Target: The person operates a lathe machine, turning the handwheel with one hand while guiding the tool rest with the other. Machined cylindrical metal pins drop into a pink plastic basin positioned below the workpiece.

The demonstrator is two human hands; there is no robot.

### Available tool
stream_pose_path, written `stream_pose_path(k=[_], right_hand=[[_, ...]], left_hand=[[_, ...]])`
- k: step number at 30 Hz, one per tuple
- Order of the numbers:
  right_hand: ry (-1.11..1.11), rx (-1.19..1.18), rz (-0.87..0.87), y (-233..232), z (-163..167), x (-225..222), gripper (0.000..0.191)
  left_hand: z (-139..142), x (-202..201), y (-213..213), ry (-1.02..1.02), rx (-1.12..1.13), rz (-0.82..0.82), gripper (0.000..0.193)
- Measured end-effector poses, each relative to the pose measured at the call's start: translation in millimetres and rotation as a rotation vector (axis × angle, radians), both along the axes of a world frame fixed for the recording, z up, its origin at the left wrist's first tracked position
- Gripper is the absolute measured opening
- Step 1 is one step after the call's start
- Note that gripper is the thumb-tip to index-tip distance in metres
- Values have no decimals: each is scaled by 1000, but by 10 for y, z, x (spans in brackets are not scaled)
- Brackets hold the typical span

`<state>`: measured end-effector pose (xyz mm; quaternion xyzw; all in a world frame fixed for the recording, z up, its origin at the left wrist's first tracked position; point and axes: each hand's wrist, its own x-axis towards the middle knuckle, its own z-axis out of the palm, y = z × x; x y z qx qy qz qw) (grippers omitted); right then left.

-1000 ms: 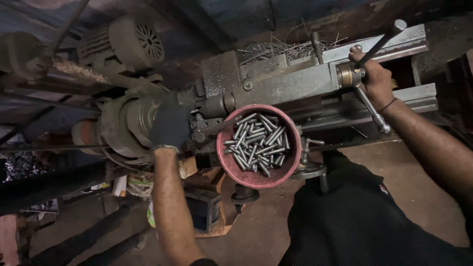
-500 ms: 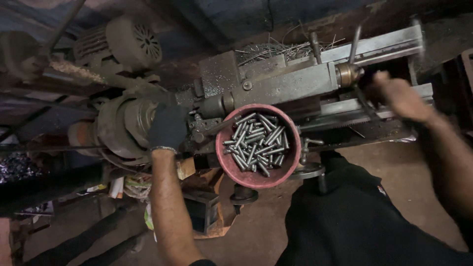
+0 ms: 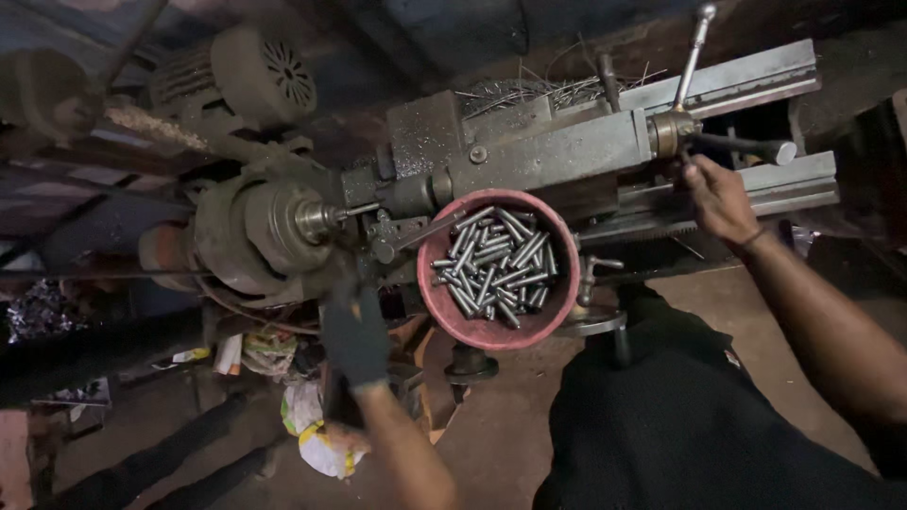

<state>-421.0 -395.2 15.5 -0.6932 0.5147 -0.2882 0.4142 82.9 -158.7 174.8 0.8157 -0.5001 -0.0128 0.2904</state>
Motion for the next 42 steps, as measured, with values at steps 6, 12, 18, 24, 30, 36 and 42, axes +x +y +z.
stream_pose_path(k=[6,12,18,24,30,36,42], right_hand=[[-136,390,-214,83,218,141,40],[-343,324,-156,115,222,152,41],[-122,144,-171,140,102,107,43],[-45,58,-126,113,181,93,41],[-109,189,-153,149,292,171,41],[1,203,-154,134,445,175,45],[440,-195,-120,29,107,218,48]], left_hand=[[-1446,-239,1448,-626,638,-261,34],[-1998,-703,1879,-15,646,-376,29],[-2039,-1417,1489,557,506,-296,39],[-1484,-730,1662,879,237,164,50],[-1076,-1266,1383,496,303,260,65],[-1341,-1380,1443,238,256,419,65],[-2181,-1468,1411,326,152,479,48]])
